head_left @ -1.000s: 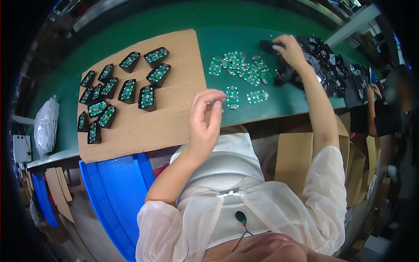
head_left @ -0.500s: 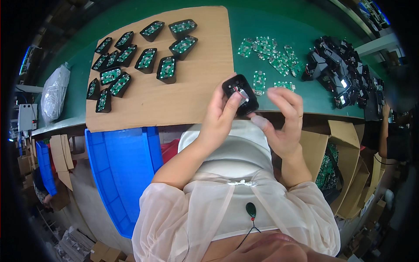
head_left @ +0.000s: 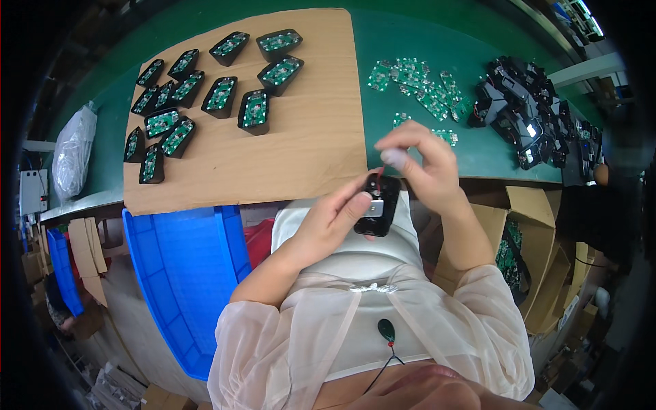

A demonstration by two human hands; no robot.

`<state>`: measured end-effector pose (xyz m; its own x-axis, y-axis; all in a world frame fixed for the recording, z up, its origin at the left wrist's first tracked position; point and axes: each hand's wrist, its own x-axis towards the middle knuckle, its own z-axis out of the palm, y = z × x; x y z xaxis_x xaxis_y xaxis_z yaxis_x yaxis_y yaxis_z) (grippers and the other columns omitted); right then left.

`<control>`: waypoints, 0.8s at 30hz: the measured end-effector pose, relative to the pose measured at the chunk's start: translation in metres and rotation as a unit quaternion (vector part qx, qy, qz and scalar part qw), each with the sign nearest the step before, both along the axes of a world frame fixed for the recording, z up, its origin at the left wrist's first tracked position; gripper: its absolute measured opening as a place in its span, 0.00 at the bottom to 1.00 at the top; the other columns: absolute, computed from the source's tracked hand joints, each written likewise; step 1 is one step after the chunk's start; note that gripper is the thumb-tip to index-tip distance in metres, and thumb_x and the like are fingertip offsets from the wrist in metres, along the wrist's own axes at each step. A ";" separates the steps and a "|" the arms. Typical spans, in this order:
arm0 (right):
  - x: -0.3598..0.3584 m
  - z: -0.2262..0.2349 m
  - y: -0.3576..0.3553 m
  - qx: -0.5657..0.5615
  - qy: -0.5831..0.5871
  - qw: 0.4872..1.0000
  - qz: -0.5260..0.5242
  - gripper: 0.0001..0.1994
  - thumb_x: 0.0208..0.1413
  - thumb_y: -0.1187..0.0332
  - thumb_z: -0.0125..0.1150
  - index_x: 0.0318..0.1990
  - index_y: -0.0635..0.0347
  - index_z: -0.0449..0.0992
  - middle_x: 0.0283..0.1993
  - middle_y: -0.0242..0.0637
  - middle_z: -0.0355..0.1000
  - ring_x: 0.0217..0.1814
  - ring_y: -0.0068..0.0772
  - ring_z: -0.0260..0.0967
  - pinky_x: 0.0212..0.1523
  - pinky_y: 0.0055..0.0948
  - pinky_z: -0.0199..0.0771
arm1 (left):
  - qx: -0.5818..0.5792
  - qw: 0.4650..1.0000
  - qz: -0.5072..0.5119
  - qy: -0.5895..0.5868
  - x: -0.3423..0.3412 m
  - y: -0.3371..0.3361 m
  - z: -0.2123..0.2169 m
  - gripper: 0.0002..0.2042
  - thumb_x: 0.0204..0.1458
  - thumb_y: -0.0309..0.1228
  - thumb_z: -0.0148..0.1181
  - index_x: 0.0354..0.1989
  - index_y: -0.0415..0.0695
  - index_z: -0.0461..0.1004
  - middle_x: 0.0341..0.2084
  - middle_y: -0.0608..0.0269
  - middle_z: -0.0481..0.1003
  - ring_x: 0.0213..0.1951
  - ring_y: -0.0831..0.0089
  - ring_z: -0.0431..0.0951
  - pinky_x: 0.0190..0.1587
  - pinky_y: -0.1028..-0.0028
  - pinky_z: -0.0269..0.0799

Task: The person picks up a circuit board and a black plastic housing, fits the board into the housing, and presses it into place. They then set the assembled unit onto a cardboard sheet and reach for a new housing to repeat the process.

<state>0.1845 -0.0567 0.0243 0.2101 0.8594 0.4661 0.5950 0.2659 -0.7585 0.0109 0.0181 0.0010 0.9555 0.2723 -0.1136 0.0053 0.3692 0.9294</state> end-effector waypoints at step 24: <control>0.043 -0.008 0.010 0.004 0.196 0.963 -0.187 0.09 0.48 0.78 0.57 0.39 0.64 0.70 0.30 0.29 0.66 0.30 0.16 0.63 0.31 0.16 0.65 | -0.067 0.978 0.198 -0.025 0.019 0.015 0.000 0.18 0.55 0.22 0.44 0.54 0.35 0.56 0.38 0.55 0.69 0.31 0.69 0.76 0.26 0.78 0.73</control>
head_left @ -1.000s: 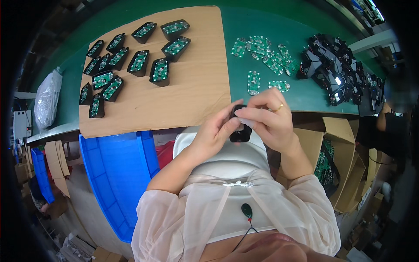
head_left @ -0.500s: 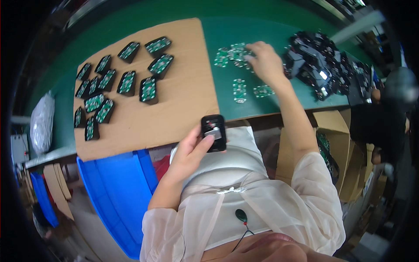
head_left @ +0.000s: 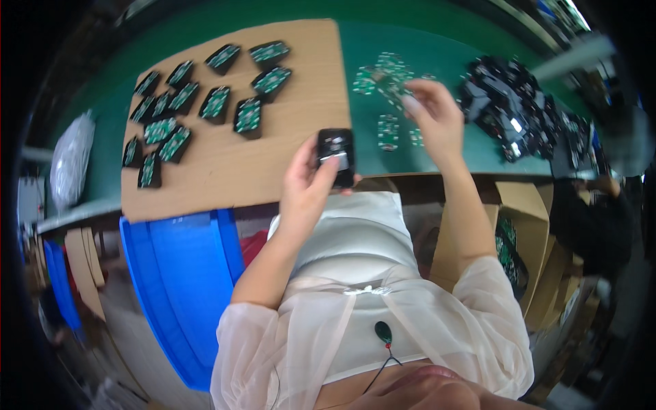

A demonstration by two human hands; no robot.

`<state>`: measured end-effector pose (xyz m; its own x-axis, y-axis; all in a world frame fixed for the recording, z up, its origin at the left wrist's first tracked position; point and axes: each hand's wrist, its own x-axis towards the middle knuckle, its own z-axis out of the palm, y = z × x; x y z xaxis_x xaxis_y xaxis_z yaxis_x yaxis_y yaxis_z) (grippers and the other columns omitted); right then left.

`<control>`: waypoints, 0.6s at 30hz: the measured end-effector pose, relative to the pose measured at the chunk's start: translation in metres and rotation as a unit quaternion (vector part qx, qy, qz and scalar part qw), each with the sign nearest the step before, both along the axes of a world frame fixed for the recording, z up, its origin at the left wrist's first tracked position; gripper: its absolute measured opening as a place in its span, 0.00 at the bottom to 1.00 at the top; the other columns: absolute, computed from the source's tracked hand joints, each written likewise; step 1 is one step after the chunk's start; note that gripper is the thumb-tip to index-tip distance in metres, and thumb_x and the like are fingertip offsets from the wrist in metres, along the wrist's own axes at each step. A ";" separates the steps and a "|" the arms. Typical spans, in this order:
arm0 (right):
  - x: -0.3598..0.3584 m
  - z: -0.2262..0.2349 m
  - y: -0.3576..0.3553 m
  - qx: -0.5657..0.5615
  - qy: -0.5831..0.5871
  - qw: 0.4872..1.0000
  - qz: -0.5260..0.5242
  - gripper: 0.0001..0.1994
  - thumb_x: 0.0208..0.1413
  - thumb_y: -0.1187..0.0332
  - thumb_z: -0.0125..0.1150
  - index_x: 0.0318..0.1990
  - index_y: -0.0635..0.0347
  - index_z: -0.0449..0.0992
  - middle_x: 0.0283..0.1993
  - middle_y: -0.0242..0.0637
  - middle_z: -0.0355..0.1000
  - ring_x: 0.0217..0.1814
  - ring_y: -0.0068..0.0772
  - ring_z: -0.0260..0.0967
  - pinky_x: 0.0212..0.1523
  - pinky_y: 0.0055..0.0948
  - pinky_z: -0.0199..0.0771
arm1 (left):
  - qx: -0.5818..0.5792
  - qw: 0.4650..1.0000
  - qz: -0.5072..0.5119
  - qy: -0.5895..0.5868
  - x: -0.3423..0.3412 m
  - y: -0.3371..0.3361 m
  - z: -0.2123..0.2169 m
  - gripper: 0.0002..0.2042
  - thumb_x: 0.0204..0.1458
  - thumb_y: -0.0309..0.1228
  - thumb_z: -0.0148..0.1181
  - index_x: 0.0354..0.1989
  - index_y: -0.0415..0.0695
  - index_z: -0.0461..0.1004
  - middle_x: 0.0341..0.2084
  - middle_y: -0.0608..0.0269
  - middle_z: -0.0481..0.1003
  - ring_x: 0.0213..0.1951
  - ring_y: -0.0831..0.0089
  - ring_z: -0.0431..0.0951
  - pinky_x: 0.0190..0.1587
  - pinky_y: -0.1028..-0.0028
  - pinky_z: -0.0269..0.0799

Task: The person picks up a circuit board and a black plastic housing, fits the board into the housing, and presses it into place. They then set the assembled unit onto a cardboard sheet and reach for a new housing to repeat the process.

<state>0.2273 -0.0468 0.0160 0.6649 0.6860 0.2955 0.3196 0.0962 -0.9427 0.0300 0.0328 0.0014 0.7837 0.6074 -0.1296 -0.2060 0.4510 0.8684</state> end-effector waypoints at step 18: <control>-0.076 0.009 -0.020 0.075 0.139 0.977 0.140 0.16 0.48 0.80 0.57 0.44 0.67 0.61 0.36 0.36 0.64 0.36 0.20 0.64 0.36 0.18 0.71 | 0.012 0.999 -0.027 -0.016 0.007 -0.003 -0.005 0.20 0.54 0.22 0.45 0.56 0.38 0.55 0.45 0.59 0.67 0.40 0.76 0.72 0.27 0.80 0.75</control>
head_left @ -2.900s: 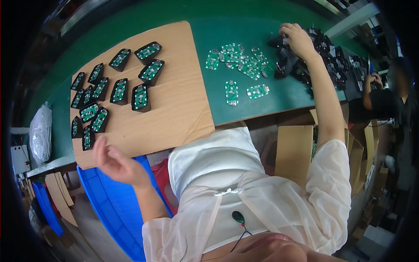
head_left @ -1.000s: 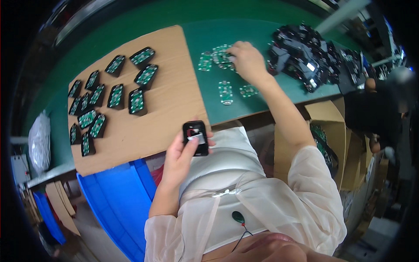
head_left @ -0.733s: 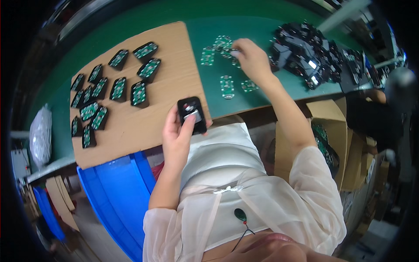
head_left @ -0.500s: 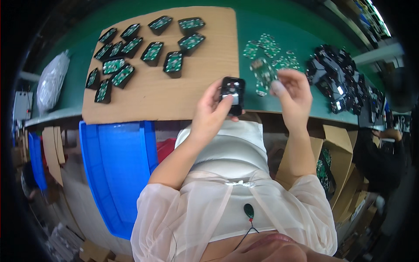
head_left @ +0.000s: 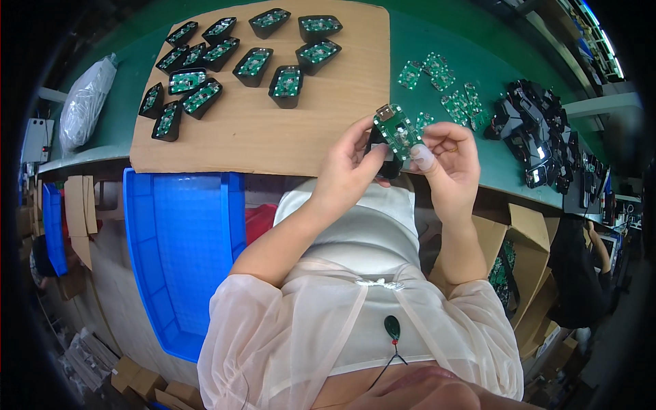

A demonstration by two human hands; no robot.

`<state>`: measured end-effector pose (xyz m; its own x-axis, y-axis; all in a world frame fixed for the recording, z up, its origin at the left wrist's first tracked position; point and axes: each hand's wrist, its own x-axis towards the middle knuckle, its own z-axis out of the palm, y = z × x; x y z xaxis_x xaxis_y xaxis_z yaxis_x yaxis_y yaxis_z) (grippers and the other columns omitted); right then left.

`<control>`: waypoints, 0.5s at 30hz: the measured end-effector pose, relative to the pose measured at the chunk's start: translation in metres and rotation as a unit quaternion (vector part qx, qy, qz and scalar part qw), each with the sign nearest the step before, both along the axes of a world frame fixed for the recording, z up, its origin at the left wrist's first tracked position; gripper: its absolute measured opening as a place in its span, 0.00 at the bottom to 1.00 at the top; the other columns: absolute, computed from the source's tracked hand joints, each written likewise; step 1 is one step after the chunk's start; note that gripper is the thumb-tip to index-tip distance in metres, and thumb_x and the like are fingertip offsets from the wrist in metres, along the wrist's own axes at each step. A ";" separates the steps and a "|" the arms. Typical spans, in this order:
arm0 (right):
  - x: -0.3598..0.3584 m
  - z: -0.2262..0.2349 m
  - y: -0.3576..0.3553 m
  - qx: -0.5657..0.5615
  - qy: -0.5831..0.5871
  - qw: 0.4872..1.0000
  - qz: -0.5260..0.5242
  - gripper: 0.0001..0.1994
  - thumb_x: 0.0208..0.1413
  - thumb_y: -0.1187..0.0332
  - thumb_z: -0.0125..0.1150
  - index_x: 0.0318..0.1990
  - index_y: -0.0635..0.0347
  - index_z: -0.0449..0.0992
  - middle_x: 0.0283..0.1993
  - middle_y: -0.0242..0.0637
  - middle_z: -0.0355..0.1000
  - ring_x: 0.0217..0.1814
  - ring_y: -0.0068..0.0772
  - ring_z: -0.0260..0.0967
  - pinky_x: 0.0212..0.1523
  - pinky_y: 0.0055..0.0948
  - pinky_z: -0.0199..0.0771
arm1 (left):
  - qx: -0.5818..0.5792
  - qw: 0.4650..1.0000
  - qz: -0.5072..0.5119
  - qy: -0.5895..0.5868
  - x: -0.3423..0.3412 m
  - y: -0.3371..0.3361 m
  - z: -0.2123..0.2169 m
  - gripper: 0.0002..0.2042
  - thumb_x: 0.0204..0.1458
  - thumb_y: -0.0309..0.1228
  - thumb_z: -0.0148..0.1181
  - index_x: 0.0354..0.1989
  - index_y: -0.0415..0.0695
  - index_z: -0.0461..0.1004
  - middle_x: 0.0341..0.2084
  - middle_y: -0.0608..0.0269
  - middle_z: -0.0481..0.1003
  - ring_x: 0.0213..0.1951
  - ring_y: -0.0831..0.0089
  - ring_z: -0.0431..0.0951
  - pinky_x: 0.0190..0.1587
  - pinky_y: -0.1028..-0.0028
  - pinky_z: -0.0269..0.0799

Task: The person picks up a circuit board and a black plastic housing, fits the board into the housing, and presses it into place. They then set the assembled unit onto a cardboard sheet and reach for a new housing to repeat the process.

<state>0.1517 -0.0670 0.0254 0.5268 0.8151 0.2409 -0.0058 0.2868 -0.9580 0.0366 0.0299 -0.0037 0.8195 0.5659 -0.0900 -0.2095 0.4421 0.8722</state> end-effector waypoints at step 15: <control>-0.003 -0.006 -0.014 -0.113 0.020 0.992 0.056 0.17 0.46 0.80 0.59 0.44 0.65 0.64 0.29 0.29 0.63 0.29 0.15 0.60 0.28 0.14 0.61 | 0.043 0.998 -0.014 0.039 -0.015 -0.008 0.008 0.20 0.56 0.31 0.49 0.55 0.37 0.58 0.35 0.65 0.69 0.33 0.83 0.68 0.24 0.84 0.68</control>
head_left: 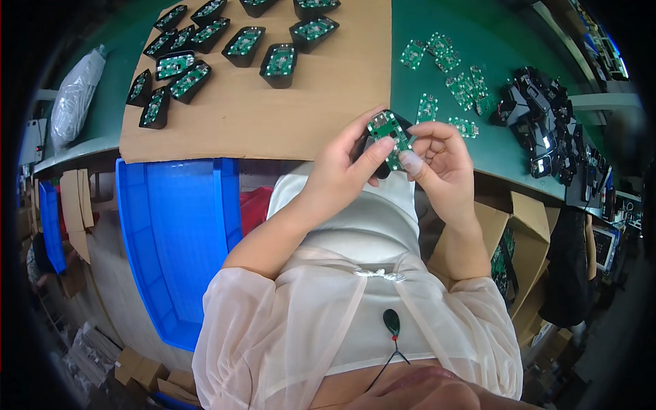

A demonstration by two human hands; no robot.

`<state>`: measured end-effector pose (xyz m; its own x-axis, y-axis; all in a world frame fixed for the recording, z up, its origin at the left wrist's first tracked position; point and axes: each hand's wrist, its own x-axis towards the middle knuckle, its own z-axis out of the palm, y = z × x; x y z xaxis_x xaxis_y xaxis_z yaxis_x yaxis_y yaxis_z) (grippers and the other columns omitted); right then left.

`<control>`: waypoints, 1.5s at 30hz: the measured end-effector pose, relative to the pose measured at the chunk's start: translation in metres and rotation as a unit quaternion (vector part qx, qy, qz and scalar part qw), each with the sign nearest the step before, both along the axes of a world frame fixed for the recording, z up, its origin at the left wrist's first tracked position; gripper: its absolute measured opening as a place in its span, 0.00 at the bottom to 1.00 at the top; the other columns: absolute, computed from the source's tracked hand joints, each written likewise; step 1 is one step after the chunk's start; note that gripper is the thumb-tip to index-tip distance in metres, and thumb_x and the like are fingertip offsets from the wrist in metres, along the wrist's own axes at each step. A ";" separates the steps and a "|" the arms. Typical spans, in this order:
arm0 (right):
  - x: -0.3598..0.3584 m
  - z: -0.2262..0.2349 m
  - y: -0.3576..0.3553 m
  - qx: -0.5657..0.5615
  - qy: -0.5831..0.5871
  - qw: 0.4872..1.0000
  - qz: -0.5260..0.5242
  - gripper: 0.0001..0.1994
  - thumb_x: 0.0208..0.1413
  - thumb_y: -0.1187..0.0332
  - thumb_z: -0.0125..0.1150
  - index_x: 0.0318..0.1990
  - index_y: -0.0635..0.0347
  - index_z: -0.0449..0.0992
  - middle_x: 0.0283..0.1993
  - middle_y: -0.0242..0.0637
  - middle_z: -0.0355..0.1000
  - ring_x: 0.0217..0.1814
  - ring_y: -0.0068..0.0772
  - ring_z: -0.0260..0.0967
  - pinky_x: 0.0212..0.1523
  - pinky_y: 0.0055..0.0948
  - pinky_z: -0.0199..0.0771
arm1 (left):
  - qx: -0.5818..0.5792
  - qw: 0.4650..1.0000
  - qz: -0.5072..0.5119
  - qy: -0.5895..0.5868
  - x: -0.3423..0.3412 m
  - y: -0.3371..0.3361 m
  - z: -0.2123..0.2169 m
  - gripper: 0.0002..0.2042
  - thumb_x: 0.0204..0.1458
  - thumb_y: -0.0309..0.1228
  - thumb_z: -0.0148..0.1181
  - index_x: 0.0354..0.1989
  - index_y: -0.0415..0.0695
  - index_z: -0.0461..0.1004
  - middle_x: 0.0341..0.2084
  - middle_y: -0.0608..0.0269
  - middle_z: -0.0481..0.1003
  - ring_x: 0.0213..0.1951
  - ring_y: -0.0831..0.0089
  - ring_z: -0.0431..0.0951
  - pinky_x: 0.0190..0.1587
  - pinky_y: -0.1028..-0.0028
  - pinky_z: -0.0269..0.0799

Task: The person picks up a circuit board and a black plastic housing, fits the board into the housing, and presses it into place. They then set the assembled unit onto a cardboard sheet and reach for a new housing to repeat the process.

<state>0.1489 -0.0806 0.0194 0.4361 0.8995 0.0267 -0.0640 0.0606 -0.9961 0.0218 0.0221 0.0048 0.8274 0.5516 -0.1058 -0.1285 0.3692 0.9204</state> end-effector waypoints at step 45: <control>-0.007 0.027 0.007 0.023 -0.470 0.881 -0.048 0.09 0.34 0.77 0.62 0.27 0.59 0.72 0.27 0.33 0.66 0.33 0.32 0.63 0.31 0.27 0.64 | 0.225 0.963 0.137 -0.065 -0.005 -0.001 -0.009 0.06 0.45 0.22 0.59 0.32 0.40 0.72 0.34 0.64 0.70 0.23 0.80 0.69 0.24 0.80 0.66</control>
